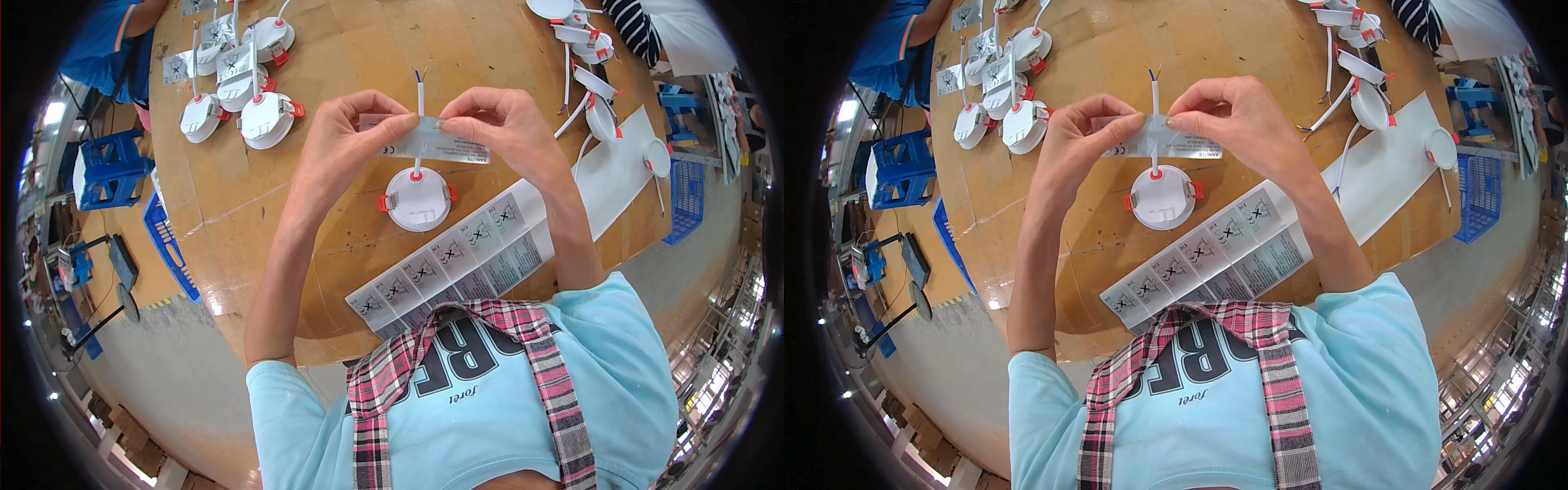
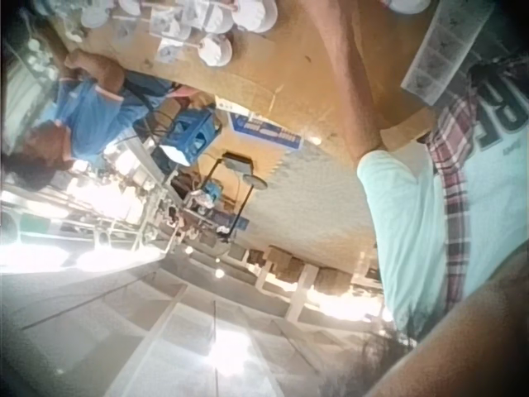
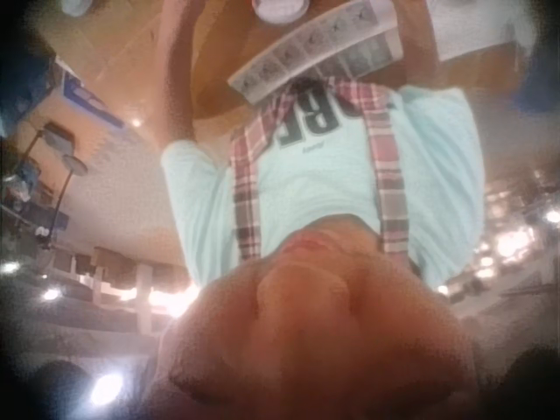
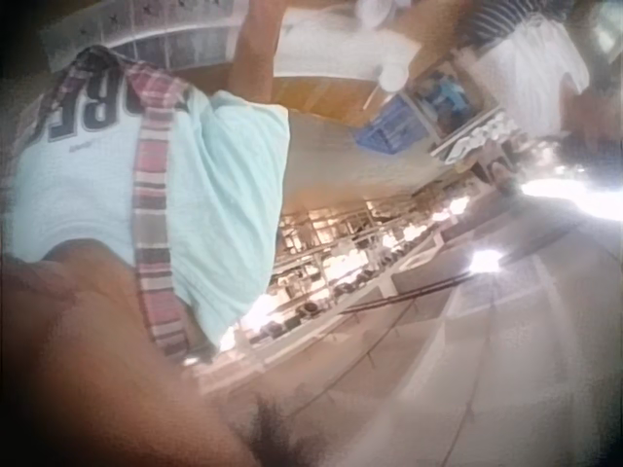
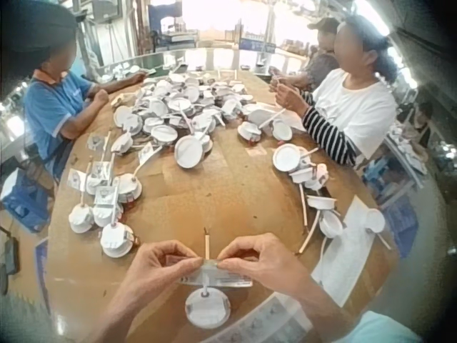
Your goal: Manually attaching labels and tags to circular electronic light components on an assembly line.
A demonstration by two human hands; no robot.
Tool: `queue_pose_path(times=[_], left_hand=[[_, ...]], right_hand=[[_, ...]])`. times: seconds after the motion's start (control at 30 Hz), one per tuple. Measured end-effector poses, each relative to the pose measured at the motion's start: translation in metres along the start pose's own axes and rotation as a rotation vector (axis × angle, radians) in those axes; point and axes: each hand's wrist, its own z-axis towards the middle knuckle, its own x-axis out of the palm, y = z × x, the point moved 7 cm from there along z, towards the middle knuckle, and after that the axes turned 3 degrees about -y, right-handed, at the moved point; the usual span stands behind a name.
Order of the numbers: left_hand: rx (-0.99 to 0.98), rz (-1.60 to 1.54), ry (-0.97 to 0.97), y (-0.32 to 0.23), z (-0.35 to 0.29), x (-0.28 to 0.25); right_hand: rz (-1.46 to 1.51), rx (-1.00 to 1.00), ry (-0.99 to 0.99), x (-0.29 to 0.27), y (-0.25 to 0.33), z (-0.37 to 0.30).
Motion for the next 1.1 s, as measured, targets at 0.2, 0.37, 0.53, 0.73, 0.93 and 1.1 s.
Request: queue_pose_path(times=[0.2, 0.37, 0.53, 0.73, 0.93, 1.1], left_hand=[[0.021, 0.002, -0.080, 0.008, 0.009, -0.003], [-0.024, 0.015, -0.109, 0.018, 0.013, -0.007], [-0.026, -0.056, -0.102, 0.020, 0.015, -0.006], [-0.037, -0.101, -0.116, 0.025, 0.017, -0.007], [-0.035, -0.124, -0.104, 0.028, 0.020, -0.006], [-0.042, -0.146, -0.103, 0.029, 0.020, -0.006]], right_hand=[[-0.061, 0.042, -0.016, -0.002, -0.009, 0.009], [-0.022, 0.064, -0.011, 0.000, -0.012, 0.011], [-0.033, 0.052, -0.042, -0.003, -0.011, 0.011], [-0.039, 0.044, -0.064, -0.001, -0.013, 0.010], [-0.031, 0.039, -0.086, 0.000, -0.017, 0.011], [-0.028, 0.040, -0.093, 0.000, -0.017, 0.011]])
